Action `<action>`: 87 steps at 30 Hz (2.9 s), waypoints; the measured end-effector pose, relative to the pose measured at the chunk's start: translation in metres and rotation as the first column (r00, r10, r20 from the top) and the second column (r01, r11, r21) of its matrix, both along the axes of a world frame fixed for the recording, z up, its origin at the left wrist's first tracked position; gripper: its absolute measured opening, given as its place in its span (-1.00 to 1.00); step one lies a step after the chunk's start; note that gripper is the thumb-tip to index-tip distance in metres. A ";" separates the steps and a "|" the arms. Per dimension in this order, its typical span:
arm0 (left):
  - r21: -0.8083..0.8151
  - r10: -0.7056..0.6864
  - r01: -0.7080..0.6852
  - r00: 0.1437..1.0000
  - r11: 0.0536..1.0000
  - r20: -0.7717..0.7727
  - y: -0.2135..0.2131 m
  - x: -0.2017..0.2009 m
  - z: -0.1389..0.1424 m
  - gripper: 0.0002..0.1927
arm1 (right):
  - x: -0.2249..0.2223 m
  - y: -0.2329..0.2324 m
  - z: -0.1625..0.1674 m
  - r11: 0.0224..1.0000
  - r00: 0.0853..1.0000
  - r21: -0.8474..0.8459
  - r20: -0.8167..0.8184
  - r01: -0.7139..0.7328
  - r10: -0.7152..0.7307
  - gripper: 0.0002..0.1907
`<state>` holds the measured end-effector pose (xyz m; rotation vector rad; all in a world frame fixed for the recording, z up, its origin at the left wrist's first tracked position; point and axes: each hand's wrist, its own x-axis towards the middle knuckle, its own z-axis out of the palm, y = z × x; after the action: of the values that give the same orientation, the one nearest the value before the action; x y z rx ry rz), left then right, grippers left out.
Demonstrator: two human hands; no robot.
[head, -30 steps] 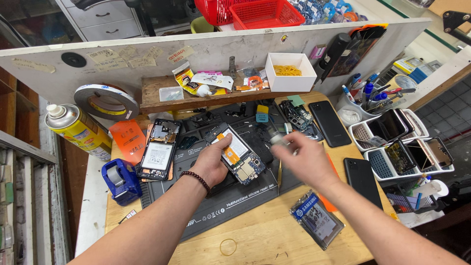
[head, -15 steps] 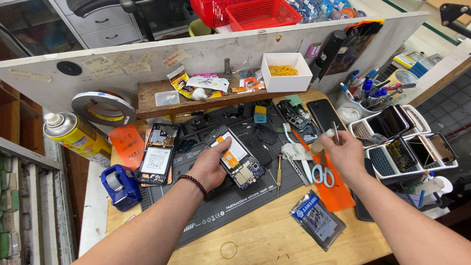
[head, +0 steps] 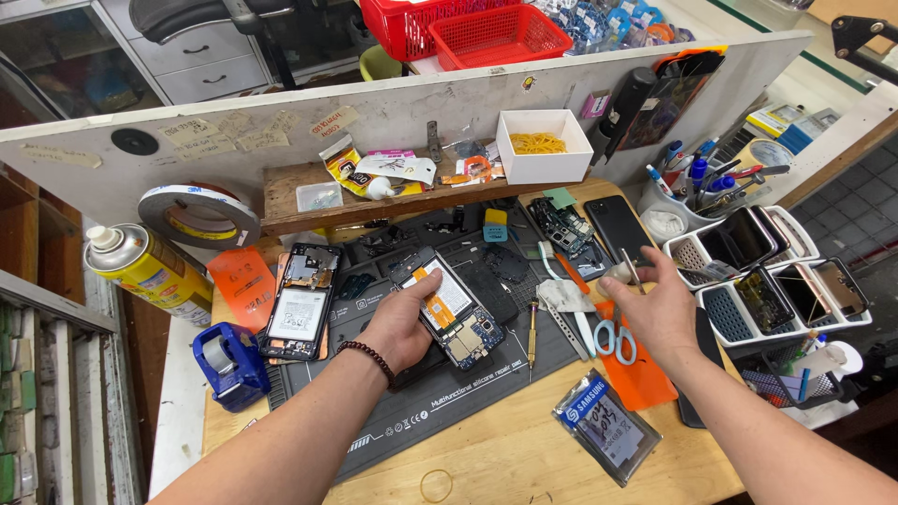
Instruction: The person removes the old battery from a disassembled smartphone, cleans the interior with a cotton swab, and installs a new battery. They then spray a cleaning agent into the phone's seams and wipe the edges with a swab.
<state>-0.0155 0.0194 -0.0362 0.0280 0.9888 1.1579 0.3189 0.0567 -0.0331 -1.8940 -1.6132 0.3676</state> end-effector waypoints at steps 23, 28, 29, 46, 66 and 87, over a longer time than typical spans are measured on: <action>0.044 -0.043 0.044 0.999 0.998 -0.011 0.001 0.002 -0.006 -0.71 | -0.138 0.000 0.042 0.914 0.516 -0.065 -0.840 -0.401 0.166 -0.81; 0.034 -0.036 0.037 0.999 0.999 -0.028 0.002 0.001 -0.009 -0.76 | -0.160 0.001 0.031 0.901 0.571 -0.113 -0.805 -0.419 0.164 -0.80; 0.039 -0.040 0.041 0.999 0.998 -0.026 0.002 0.001 -0.010 -0.76 | -0.162 0.001 0.030 0.900 0.595 -0.127 -0.787 -0.416 0.164 -0.79; 0.028 -0.017 0.019 0.998 0.999 -0.057 0.000 0.008 0.002 -0.75 | -0.179 -0.026 0.044 0.897 0.887 0.127 -0.147 -0.423 0.438 -0.85; 0.012 0.069 -0.068 0.992 0.998 -0.107 -0.002 0.018 0.007 -0.69 | -0.164 -0.011 0.037 0.883 0.785 -0.113 -0.520 -0.455 0.338 -0.88; 0.038 -0.067 0.068 0.997 0.997 -0.036 -0.004 0.004 0.005 -0.60 | -0.150 0.017 0.011 0.610 0.170 -0.500 -0.839 -0.614 -0.517 -0.91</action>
<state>-0.0118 0.0152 -0.0316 0.1129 0.9886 1.1179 0.1690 0.0742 -0.0216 -1.2723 -0.4068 2.2369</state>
